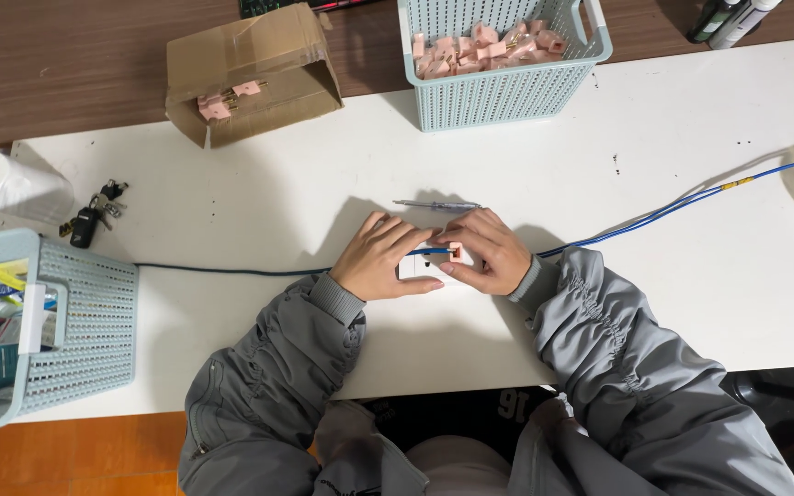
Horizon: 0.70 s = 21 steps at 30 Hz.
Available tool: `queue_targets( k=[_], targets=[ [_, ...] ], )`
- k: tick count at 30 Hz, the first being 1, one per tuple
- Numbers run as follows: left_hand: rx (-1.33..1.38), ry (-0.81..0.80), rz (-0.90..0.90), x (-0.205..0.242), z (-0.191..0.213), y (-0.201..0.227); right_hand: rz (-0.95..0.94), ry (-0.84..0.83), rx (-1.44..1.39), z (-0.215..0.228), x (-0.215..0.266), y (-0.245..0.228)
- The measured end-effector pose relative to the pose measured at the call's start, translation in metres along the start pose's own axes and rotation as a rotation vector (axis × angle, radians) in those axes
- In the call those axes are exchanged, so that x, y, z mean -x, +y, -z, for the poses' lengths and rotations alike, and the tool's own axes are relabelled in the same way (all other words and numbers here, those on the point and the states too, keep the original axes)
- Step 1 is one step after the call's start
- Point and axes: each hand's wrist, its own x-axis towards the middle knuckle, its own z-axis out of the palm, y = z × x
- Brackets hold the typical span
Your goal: The person assembles an electrical plug by inserting wires into the terminals and tightening the screws with a screwdriver. They handle the plug, wires, and screwdriver throughout the process on a white table.
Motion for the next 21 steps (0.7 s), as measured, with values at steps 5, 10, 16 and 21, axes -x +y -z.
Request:
queue_targets(
  k=[5,10,16,21],
  targets=[
    [0.006,0.028,0.0,-0.001,0.001,0.003,-0.001,0.015,-0.019,-0.001,0.0,0.0],
    [0.021,0.026,0.007,-0.001,0.002,0.001,-0.021,0.006,-0.04,0.001,-0.006,-0.003],
    [0.031,0.023,0.006,-0.003,0.005,0.004,-0.013,0.047,-0.016,0.0,0.003,0.005],
    [0.038,0.032,-0.007,-0.003,0.003,0.0,-0.001,0.082,-0.031,-0.004,0.009,0.015]
  ],
)
